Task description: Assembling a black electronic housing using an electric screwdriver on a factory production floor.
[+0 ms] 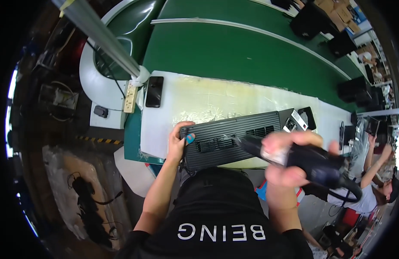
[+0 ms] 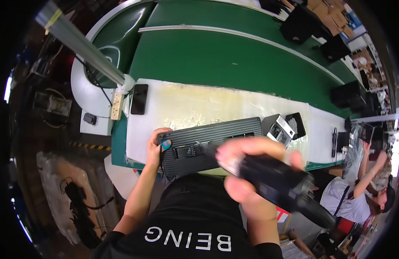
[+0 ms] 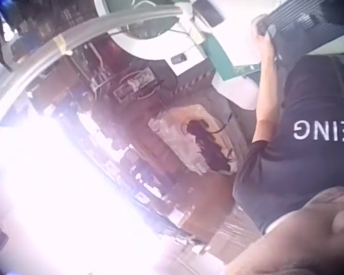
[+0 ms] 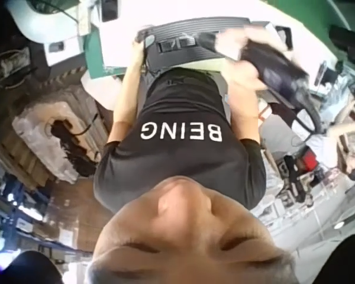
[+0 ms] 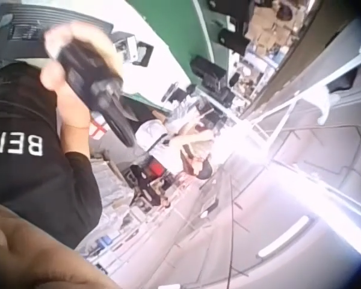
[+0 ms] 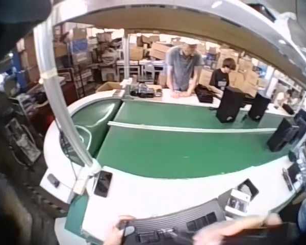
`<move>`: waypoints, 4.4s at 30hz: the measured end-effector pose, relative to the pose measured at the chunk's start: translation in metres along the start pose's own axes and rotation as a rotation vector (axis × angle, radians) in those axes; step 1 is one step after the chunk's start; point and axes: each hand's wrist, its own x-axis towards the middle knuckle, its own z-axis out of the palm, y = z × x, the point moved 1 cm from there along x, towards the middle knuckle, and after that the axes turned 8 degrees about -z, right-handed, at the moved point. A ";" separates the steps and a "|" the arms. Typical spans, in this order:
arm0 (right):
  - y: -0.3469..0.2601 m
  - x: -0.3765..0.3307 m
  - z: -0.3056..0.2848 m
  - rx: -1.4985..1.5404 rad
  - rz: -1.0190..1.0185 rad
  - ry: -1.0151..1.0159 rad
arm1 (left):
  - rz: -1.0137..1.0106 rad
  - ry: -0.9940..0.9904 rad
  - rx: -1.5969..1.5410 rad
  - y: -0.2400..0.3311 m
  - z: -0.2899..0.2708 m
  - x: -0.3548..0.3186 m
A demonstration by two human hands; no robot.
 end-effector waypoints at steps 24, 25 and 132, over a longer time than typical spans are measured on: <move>0.124 -0.032 0.109 0.025 0.080 -0.573 | -0.036 -0.295 -0.043 -0.065 -0.005 0.024; 0.129 -0.035 0.106 0.003 -0.041 -0.513 | -0.031 -0.297 -0.019 -0.076 -0.009 0.010; 0.075 -0.005 0.117 -0.147 -0.184 -0.385 | 0.103 0.077 -0.159 -0.010 0.002 -0.002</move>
